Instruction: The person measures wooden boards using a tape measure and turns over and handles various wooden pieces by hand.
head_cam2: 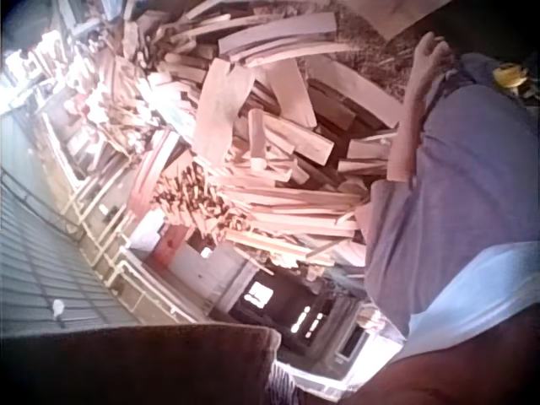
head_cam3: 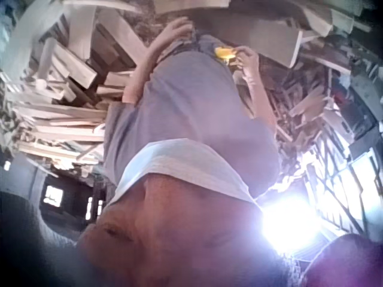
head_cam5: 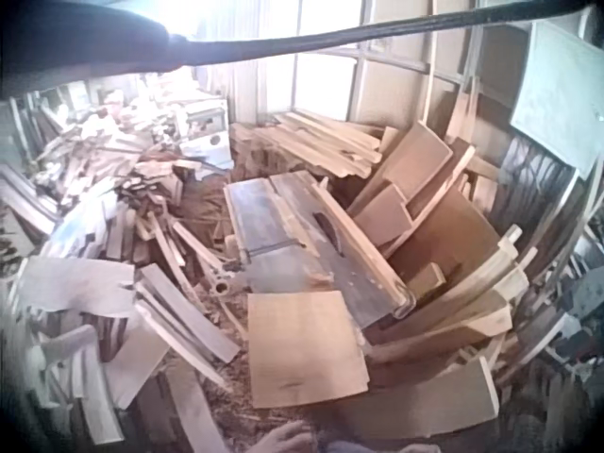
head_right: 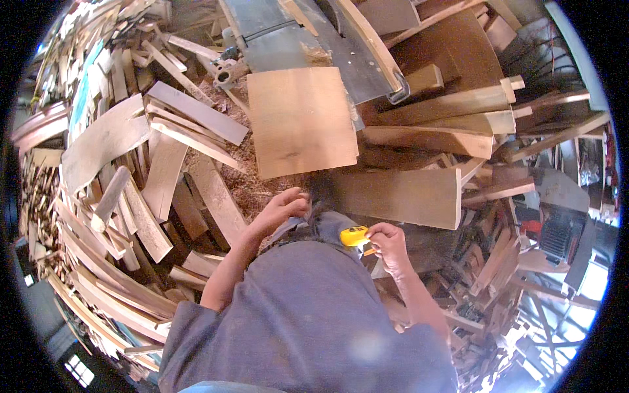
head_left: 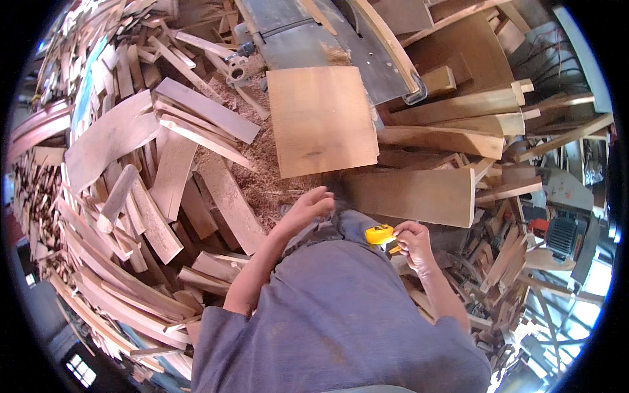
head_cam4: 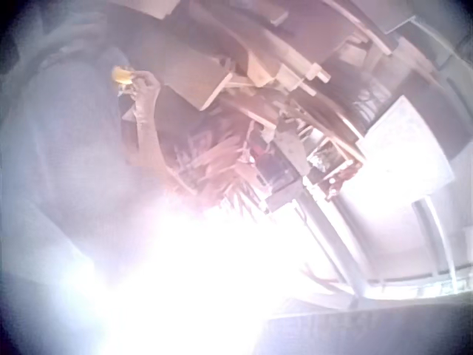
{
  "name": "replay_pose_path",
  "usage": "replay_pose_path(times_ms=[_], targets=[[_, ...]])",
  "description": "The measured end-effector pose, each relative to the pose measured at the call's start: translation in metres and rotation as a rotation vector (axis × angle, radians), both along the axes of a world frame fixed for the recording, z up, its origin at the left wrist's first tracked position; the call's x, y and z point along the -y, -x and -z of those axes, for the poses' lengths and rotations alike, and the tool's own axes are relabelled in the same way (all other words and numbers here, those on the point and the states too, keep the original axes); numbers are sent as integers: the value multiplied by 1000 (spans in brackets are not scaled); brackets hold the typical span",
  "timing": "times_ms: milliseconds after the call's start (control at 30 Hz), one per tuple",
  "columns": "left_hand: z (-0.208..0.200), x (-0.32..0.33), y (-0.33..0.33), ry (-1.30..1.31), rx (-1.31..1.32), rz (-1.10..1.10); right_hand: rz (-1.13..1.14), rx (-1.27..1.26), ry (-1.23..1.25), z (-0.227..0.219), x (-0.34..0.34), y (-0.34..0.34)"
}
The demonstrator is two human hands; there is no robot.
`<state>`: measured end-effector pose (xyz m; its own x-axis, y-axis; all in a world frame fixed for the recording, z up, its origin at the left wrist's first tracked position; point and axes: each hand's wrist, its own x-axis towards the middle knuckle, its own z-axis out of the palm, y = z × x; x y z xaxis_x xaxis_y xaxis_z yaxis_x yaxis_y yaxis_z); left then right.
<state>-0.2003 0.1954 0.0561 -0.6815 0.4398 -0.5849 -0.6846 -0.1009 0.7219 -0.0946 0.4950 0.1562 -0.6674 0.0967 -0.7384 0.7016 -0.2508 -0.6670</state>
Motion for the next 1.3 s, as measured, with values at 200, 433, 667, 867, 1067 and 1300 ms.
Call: replay_pose_path(times_ms=[200, 433, 667, 867, 1067, 1300], targets=[[13, -22, -6, -53, -132, 179, 820, -29, 177, 72, -54, -1], [1, -23, -3, -288, 377, 13, 254, -463, 270, 3, 1, 57], [-22, -19, 14, -662, 592, -119, -793, -648, -206, -7, 74, 71], [-18, -12, -2, -345, 437, -452, -862, -632, -663, 6, 91, 80], [-20, -29, 7, 35, -135, -233, -747, -102, -2, 41, 109, 118], [8, -7, 16, -98, 24, 70, -837, -394, -413, 54, 87, 127]])
